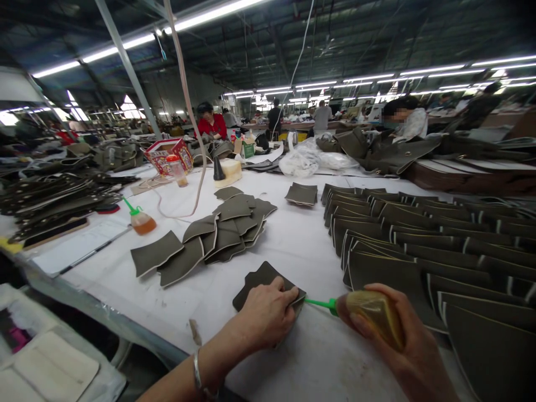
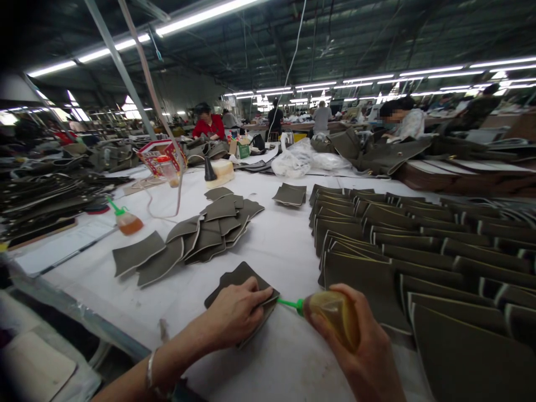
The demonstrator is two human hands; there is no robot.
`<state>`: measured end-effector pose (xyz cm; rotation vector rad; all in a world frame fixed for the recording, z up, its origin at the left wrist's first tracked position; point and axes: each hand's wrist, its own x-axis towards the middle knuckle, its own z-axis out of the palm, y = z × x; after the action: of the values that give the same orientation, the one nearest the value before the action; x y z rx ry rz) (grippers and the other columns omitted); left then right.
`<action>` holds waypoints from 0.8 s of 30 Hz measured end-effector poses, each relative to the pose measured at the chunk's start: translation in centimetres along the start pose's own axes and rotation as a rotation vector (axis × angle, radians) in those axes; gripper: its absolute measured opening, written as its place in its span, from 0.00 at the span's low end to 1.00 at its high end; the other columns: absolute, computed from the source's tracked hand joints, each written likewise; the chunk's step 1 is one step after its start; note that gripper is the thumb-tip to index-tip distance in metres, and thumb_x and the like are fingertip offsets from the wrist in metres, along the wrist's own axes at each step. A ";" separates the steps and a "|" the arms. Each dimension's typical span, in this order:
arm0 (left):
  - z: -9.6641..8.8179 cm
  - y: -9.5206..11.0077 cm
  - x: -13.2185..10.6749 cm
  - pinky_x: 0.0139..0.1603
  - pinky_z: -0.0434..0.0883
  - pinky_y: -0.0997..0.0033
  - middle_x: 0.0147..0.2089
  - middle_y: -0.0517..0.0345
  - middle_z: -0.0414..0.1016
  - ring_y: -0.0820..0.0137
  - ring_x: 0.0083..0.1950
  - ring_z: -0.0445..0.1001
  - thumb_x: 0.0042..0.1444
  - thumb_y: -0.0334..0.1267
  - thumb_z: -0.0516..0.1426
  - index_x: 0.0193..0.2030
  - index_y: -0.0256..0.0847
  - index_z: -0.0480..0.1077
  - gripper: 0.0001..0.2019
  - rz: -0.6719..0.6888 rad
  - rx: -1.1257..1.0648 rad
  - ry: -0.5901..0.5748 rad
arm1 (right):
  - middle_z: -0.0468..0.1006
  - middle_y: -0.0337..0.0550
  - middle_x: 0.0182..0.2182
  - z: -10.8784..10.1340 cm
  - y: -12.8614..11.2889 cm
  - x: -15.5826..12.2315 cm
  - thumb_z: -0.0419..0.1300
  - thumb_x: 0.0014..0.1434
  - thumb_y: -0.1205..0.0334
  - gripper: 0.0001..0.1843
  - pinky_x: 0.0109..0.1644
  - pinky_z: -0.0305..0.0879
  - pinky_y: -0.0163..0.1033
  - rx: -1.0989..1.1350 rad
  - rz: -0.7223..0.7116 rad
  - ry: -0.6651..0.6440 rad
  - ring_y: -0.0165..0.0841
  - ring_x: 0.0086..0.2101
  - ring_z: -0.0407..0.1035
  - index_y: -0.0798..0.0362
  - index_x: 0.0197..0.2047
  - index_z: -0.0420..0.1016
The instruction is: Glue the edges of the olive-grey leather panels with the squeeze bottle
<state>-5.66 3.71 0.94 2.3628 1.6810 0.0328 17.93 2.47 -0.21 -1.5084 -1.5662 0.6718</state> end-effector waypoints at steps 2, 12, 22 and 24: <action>-0.1 0.1 -0.1 0.37 0.72 0.61 0.42 0.55 0.71 0.60 0.36 0.77 0.60 0.39 0.47 0.54 0.53 0.70 0.18 -0.002 -0.003 -0.001 | 0.73 0.33 0.40 0.1 0.0 -0.3 0.59 0.57 0.39 0.24 0.41 0.64 0.38 0.028 -0.004 -0.029 0.36 0.37 0.70 0.44 0.51 0.65; -0.5 0.0 -0.3 0.38 0.71 0.64 0.43 0.56 0.71 0.62 0.36 0.76 0.60 0.38 0.48 0.56 0.53 0.69 0.19 0.000 -0.020 -0.027 | 0.73 0.35 0.42 0.3 0.1 -1.0 0.60 0.56 0.39 0.26 0.43 0.62 0.39 0.075 0.025 -0.033 0.38 0.39 0.69 0.45 0.52 0.65; -0.4 -0.3 -0.4 0.39 0.71 0.63 0.42 0.56 0.70 0.63 0.36 0.75 0.61 0.38 0.45 0.60 0.54 0.66 0.22 0.019 -0.034 -0.008 | 0.72 0.34 0.40 1.0 0.0 -2.7 0.59 0.59 0.40 0.24 0.43 0.62 0.35 0.154 0.031 -0.056 0.34 0.37 0.69 0.45 0.52 0.64; -0.4 -0.3 -0.4 0.40 0.71 0.64 0.43 0.57 0.70 0.63 0.37 0.75 0.62 0.38 0.45 0.60 0.54 0.66 0.22 0.019 -0.031 -0.005 | 0.72 0.33 0.40 1.2 -0.2 -3.1 0.58 0.60 0.40 0.24 0.42 0.62 0.35 0.198 0.045 -0.079 0.34 0.37 0.69 0.45 0.52 0.63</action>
<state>-6.14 3.50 1.31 2.3539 1.6444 0.0561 16.59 -0.35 -1.28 -1.3877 -1.4802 0.8953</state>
